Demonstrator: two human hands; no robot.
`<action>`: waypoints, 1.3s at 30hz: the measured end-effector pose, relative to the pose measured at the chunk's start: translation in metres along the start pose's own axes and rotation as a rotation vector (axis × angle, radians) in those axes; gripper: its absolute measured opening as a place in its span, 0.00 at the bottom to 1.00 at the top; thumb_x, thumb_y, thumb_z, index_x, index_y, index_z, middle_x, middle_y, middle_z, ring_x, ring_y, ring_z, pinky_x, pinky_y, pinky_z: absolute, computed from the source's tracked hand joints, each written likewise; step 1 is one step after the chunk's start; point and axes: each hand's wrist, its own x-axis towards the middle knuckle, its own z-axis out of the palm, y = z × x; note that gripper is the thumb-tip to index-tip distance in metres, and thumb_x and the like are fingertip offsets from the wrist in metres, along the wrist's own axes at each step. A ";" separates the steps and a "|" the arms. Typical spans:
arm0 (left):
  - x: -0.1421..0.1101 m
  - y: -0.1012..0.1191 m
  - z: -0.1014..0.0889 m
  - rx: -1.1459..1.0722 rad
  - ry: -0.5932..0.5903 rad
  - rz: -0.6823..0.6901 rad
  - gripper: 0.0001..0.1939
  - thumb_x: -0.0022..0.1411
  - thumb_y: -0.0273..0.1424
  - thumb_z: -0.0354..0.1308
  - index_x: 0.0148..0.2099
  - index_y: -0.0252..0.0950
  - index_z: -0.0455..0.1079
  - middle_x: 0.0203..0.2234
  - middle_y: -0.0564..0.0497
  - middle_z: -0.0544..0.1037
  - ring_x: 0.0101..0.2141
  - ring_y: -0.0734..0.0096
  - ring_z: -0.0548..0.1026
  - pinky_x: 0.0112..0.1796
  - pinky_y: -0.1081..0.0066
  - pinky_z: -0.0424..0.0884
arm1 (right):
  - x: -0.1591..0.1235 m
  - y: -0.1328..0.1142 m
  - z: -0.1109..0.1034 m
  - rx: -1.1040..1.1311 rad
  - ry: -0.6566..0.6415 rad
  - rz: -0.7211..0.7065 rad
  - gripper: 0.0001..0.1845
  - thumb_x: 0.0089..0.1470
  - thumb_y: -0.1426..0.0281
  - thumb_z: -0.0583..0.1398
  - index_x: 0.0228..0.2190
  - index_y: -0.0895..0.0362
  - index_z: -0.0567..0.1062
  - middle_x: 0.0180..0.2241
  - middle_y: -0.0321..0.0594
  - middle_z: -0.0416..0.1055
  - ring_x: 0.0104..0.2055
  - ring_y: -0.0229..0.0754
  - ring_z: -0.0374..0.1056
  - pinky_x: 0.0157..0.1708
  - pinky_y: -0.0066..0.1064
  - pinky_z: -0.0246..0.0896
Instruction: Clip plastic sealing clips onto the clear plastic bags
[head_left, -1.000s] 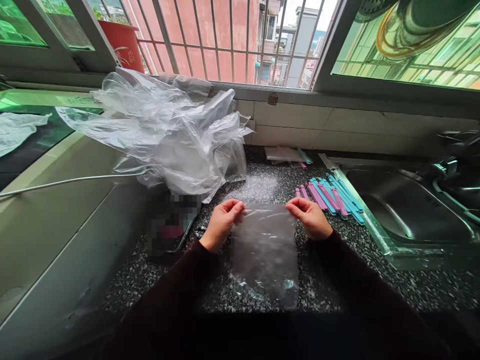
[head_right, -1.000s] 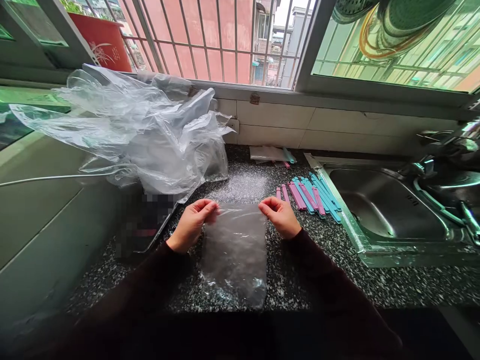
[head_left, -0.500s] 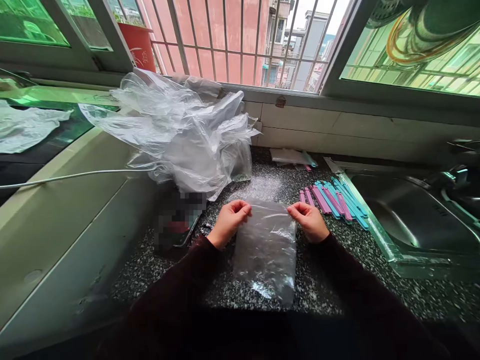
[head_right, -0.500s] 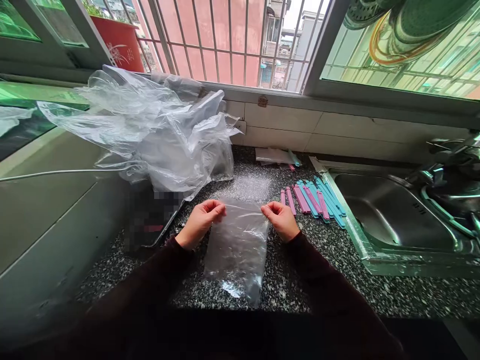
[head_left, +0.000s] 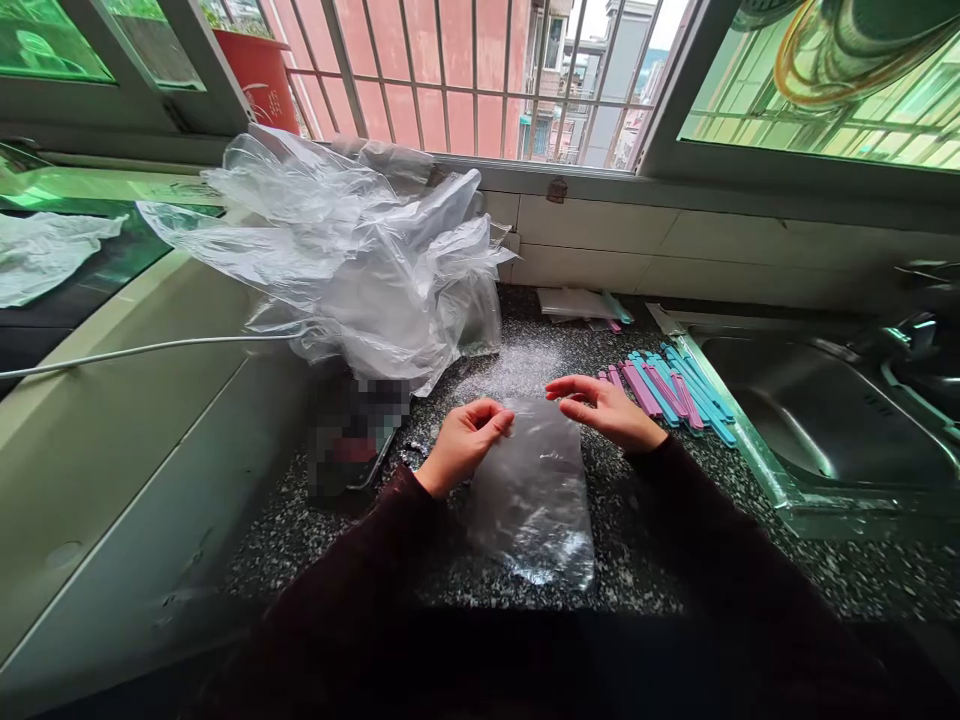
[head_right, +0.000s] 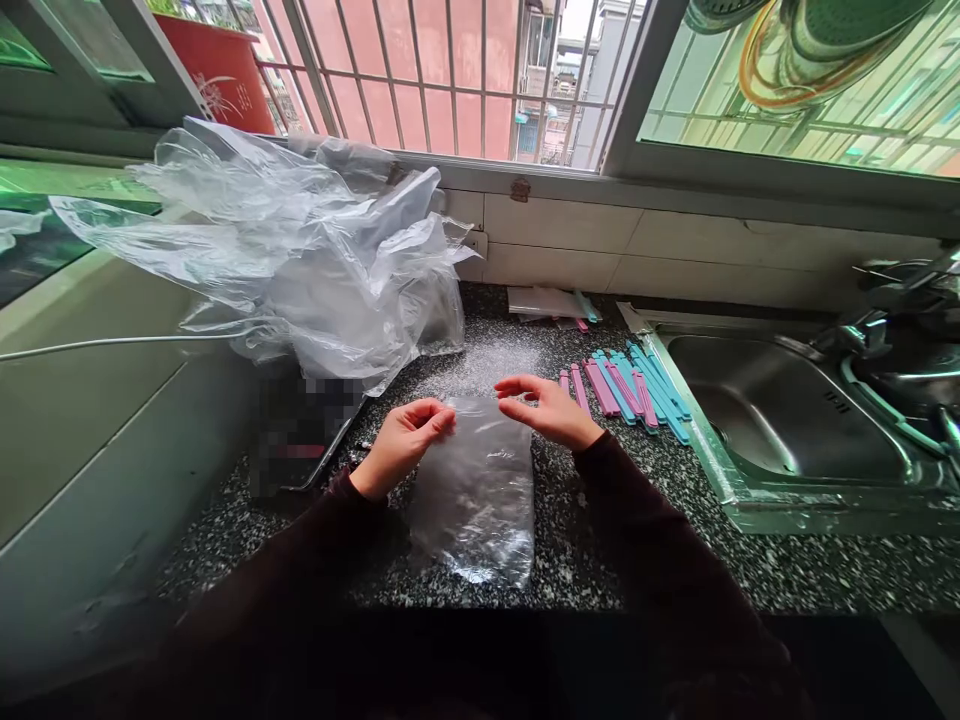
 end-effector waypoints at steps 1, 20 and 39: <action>0.000 0.000 0.000 0.002 0.001 0.000 0.18 0.48 0.44 0.60 0.22 0.33 0.67 0.17 0.54 0.70 0.20 0.78 0.63 0.24 0.76 0.59 | 0.004 -0.003 0.001 -0.027 -0.040 -0.013 0.20 0.42 0.57 0.62 0.36 0.56 0.74 0.37 0.42 0.73 0.41 0.45 0.66 0.42 0.36 0.58; 0.005 -0.012 -0.006 0.113 -0.188 -0.230 0.11 0.47 0.36 0.59 0.23 0.32 0.66 0.19 0.51 0.73 0.19 0.77 0.65 0.21 0.76 0.58 | 0.015 0.043 -0.020 0.108 0.309 0.157 0.21 0.31 0.54 0.64 0.15 0.58 0.67 0.14 0.30 0.60 0.17 0.30 0.53 0.19 0.26 0.48; -0.030 -0.007 0.010 0.850 -0.530 0.496 0.17 0.51 0.42 0.59 0.40 0.38 0.72 0.37 0.44 0.72 0.36 0.61 0.69 0.37 0.64 0.64 | 0.011 0.047 0.010 -0.528 0.255 0.240 0.10 0.45 0.69 0.57 0.16 0.57 0.64 0.17 0.35 0.65 0.21 0.36 0.59 0.22 0.27 0.50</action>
